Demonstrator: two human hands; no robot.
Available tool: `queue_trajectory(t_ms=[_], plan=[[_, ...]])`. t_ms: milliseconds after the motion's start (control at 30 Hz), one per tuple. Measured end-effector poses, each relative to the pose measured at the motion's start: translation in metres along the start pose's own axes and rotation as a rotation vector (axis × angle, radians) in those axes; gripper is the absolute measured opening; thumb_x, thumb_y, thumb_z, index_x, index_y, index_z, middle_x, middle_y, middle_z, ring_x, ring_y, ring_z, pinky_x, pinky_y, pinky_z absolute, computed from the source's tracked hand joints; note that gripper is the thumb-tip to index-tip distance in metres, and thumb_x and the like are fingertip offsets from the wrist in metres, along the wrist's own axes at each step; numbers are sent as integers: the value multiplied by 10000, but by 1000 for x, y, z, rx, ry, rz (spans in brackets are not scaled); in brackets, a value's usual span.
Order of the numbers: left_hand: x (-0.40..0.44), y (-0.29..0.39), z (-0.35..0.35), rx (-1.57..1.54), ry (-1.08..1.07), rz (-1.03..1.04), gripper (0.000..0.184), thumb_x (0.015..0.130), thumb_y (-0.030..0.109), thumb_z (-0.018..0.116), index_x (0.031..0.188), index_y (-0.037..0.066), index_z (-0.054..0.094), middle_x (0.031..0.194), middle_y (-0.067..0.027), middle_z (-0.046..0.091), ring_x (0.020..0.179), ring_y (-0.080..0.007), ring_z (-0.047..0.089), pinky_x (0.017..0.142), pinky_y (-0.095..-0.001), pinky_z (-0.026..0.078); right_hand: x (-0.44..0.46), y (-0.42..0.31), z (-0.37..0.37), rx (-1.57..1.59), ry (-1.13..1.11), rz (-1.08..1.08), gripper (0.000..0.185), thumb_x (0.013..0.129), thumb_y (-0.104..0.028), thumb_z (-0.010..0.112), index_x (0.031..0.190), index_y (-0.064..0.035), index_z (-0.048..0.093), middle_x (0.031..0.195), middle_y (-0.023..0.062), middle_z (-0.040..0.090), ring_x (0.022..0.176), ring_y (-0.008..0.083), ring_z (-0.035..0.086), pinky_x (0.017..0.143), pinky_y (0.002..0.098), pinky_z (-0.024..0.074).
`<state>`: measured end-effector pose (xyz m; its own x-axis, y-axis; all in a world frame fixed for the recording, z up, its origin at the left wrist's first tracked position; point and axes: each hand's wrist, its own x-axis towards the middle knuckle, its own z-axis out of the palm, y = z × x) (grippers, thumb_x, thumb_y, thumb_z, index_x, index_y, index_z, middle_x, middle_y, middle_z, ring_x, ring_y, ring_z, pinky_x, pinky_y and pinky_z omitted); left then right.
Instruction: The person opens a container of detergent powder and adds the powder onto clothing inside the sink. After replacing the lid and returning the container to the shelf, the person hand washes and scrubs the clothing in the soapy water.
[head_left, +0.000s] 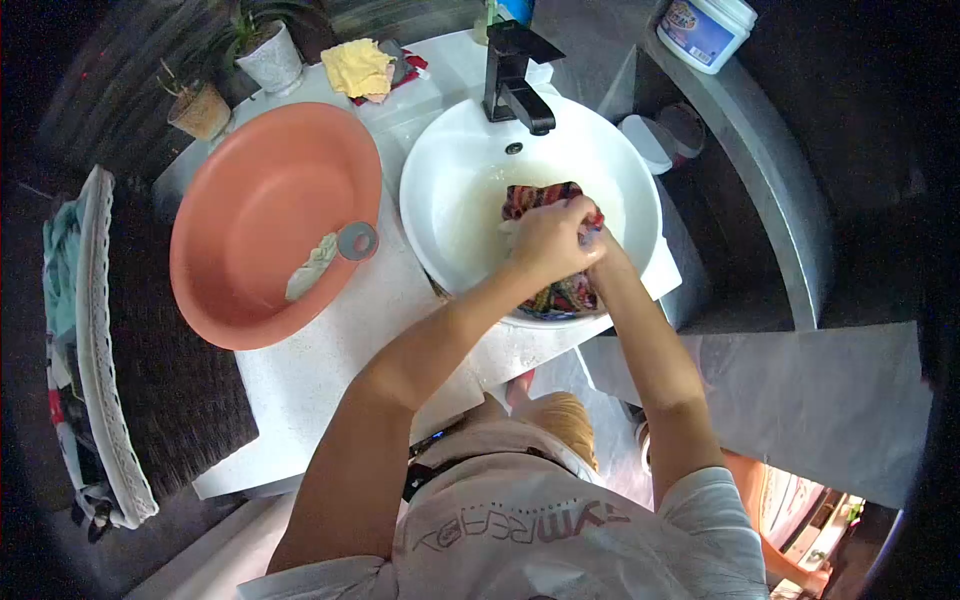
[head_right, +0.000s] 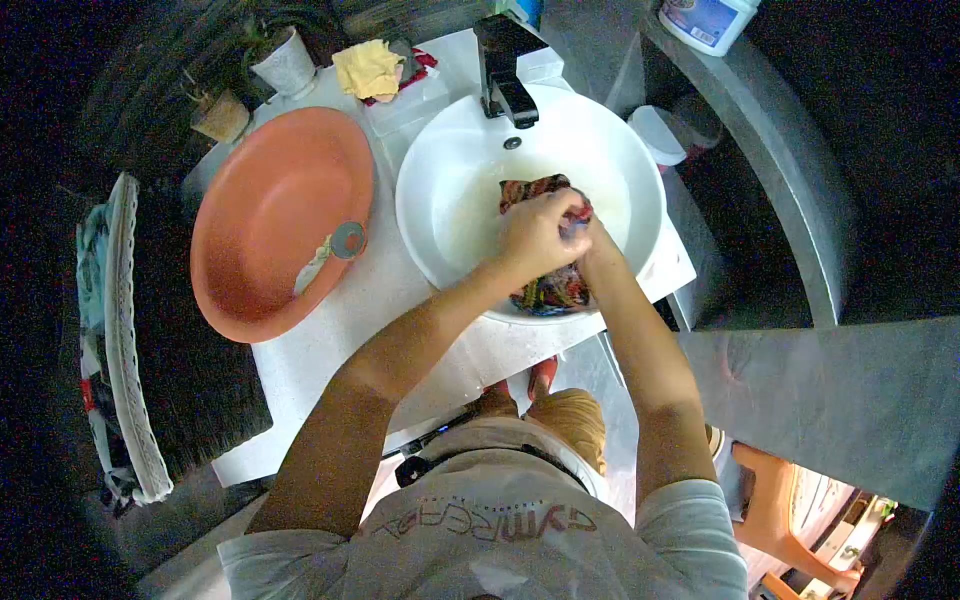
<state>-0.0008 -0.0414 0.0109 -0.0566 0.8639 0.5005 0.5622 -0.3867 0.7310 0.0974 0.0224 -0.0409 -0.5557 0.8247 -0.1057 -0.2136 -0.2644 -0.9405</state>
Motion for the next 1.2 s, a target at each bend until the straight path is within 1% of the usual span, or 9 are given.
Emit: queue_trajectory(t_ms=[167, 300, 433, 500, 733, 833, 1000, 1100, 1200], plan=[[20, -44, -14, 246, 56, -160, 234, 715, 241, 558, 860, 60, 590, 759, -175, 622, 703, -348, 610, 662, -432, 485, -1, -18, 15, 327, 191, 509, 239, 880, -232, 503, 994, -32, 566, 912, 65, 622, 769, 180, 620, 685, 317, 533], [20, -77, -52, 570, -108, -258, 295, 759, 290, 462, 849, 40, 590, 731, -184, 620, 680, -367, 605, 649, -461, 482, -13, -32, 4, 19, 252, 308, 257, 846, -230, 531, 963, -5, 572, 891, 87, 627, 723, 180, 617, 680, 313, 523], [8, -103, -71, 641, -262, -206, 326, 701, 284, 546, 860, 2, 583, 838, -215, 603, 852, -350, 582, 760, -443, 459, -5, -27, -35, -789, 195, 83, 446, 758, -330, 629, 977, 53, 571, 907, 208, 603, 782, 315, 612, 732, 396, 490], [7, -111, -66, 670, -337, -137, 373, 684, 289, 574, 915, -4, 584, 934, -233, 592, 940, -356, 559, 815, -442, 442, -10, -36, -32, -1668, 270, -59, 545, 739, -426, 648, 1014, 39, 575, 1010, 272, 551, 918, 377, 563, 813, 412, 460], [-3, -85, -9, 827, -283, -236, 702, 729, 523, 590, 1263, 90, 450, 1174, -228, 465, 978, -352, 533, 806, -433, 451, 26, 21, -30, -1758, 268, -253, 627, 817, -488, 521, 1318, -140, 379, 1224, 261, 410, 1070, 402, 468, 828, 460, 449], [2, -96, 6, 858, -272, -230, 659, 709, 470, 631, 1225, 85, 487, 1134, -218, 465, 989, -345, 504, 779, -445, 455, 43, 29, -25, -1810, 318, -341, 437, 822, -309, 539, 1225, -157, 462, 1071, 137, 488, 955, 326, 520, 716, 444, 488], [22, -105, 18, 880, -339, -326, 312, 769, 243, 571, 1035, 82, 552, 1018, -122, 534, 959, -303, 522, 774, -441, 454, 79, 29, -26, -1831, 116, -124, 345, 809, -133, 484, 1153, -131, 487, 1035, 161, 513, 961, 331, 522, 775, 429, 475], [24, -127, 27, 883, -201, -247, 294, 760, 283, 588, 986, 100, 547, 939, -117, 555, 888, -279, 560, 687, -403, 483, 87, 25, -28, -1727, 140, -206, 397, 708, -163, 664, 1055, -105, 480, 1054, 141, 502, 981, 350, 511, 810, 406, 477], [27, -131, 28, 883, -166, -282, 221, 811, 273, 526, 929, 90, 563, 893, -117, 572, 805, -291, 585, 664, -421, 490, 92, 25, -34, -1513, 195, -267, 400, 769, -273, 623, 1101, -86, 505, 1013, 165, 538, 936, 351, 527, 827, 422, 447]])
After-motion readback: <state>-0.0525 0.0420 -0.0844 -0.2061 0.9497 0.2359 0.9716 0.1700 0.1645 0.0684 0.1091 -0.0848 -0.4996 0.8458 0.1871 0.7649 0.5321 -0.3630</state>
